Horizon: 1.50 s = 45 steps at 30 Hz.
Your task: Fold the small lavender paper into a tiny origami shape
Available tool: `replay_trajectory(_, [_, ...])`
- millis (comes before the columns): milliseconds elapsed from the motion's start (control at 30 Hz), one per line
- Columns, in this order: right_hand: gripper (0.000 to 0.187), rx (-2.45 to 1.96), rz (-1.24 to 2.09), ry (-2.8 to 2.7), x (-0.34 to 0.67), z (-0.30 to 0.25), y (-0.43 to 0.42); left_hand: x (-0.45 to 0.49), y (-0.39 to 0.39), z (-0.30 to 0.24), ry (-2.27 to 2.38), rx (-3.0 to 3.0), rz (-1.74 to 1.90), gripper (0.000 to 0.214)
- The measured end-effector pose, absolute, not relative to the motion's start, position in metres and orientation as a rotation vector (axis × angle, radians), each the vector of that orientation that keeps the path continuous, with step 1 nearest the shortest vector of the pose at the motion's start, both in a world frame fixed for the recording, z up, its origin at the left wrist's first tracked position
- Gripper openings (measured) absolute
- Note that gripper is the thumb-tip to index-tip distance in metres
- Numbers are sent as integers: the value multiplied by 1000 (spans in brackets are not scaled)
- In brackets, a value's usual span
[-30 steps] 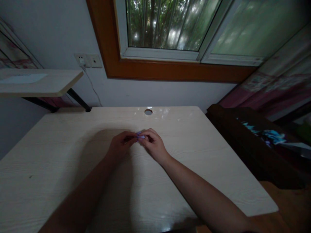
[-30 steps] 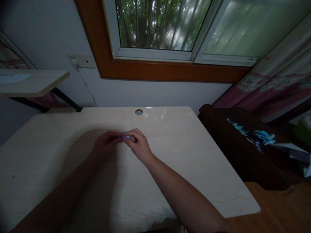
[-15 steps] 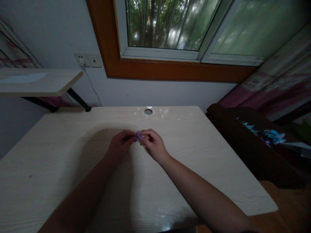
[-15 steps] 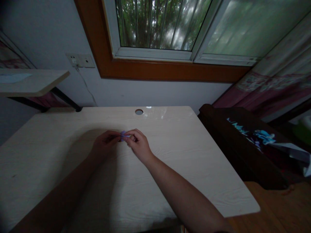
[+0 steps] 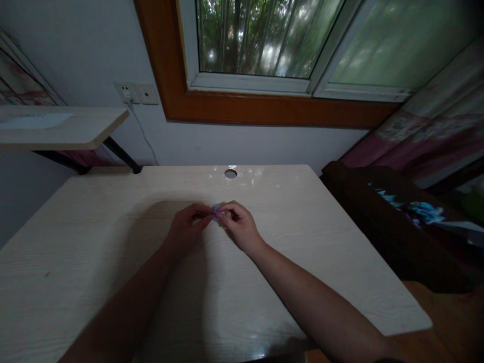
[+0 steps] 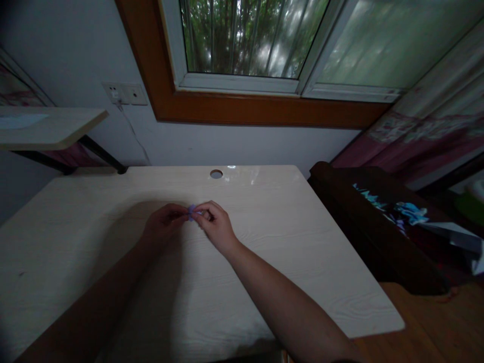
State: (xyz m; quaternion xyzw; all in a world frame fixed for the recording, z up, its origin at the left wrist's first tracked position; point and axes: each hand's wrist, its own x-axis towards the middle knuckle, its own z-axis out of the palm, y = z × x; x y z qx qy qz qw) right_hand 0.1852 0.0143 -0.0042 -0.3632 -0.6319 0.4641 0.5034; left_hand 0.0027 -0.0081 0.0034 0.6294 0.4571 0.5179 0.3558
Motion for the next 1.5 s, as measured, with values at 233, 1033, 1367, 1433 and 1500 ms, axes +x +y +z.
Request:
replay_trajectory(233, [17, -886, 1089, -1533, 186, -4, 14, 2, -5, -4, 1187, 1624, 1338, 19])
replay_trajectory(1033, [13, -892, 974, -1605, 185, -4, 13, 2, -7, 2, 1203, 1656, 1310, 17])
replay_trajectory(1367, [9, -875, 956, -1642, 185, -1, 12, 3, -6, 0, 1254, 1579, 1339, 21])
replay_trajectory(1433, [10, -883, 970, -1633, 185, -1, 12, 4, -6, 0, 1249, 1546, 1360, 22])
replay_trajectory(1500, [13, -896, 1002, -1618, 185, -1, 11, 4, -6, -1, 1250, 1515, 1376, 24])
